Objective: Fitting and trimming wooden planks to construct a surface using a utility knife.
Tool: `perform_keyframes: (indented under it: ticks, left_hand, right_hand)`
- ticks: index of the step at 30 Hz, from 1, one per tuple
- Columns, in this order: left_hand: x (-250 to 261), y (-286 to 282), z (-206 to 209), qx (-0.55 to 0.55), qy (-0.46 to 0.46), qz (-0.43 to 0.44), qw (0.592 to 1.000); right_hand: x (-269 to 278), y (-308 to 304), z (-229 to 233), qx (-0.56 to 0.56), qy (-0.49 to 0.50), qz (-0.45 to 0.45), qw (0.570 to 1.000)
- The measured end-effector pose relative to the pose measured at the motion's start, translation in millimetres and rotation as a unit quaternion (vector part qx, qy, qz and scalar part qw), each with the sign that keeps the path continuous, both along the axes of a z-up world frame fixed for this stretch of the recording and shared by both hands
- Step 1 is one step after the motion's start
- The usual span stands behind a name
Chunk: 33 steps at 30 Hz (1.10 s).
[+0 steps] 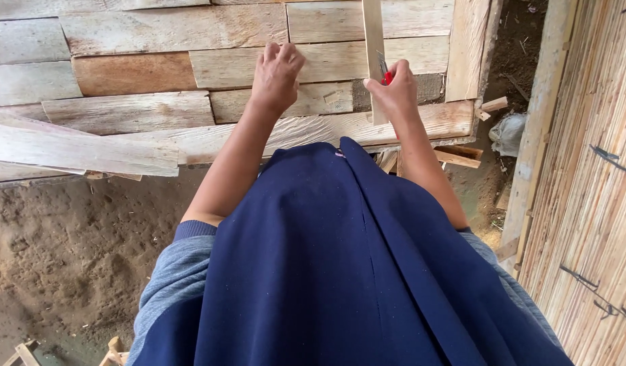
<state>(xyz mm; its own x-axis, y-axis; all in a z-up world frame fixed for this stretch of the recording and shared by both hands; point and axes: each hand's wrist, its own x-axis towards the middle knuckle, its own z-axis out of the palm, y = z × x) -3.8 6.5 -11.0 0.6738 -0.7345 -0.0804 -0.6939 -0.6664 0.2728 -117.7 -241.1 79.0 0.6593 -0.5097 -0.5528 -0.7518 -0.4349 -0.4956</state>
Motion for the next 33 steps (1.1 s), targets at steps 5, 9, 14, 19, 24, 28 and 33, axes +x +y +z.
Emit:
perform_keyframes:
  ticks: [5, 9, 14, 19, 24, 28, 33]
  left_hand:
    - [4, 3, 7, 0.026, 0.006, -0.033, 0.999]
    - [7, 4, 9, 0.037, 0.018, -0.049, 0.998]
    - [12, 9, 26, -0.038, 0.083, -0.027, 0.995]
    - [18, 15, 27, -0.091, 0.099, -0.015, 0.991]
    - [25, 22, 25, -0.083, 0.146, -0.035, 0.985]
    - [27, 23, 21, -0.060, 0.161, -0.034, 0.985]
    - [25, 18, 23, -0.002, 0.142, -0.036, 0.989]
  right_hand:
    - [-4, 20, 11, 0.041, -0.018, -0.027, 0.999]
    - [-6, 46, 28, 0.075, -0.010, -0.029, 0.997]
    - [-20, 91, -12, -0.006, -0.078, 0.087, 0.993]
    - [-27, 128, -48, -0.081, -0.171, 0.192, 0.963]
    - [-19, 154, -36, -0.070, -0.064, 0.185, 0.978]
    - [-15, 160, -31, -0.069, -0.037, 0.181, 0.980]
    - [-14, 160, -37, -0.071, -0.006, 0.195, 0.978]
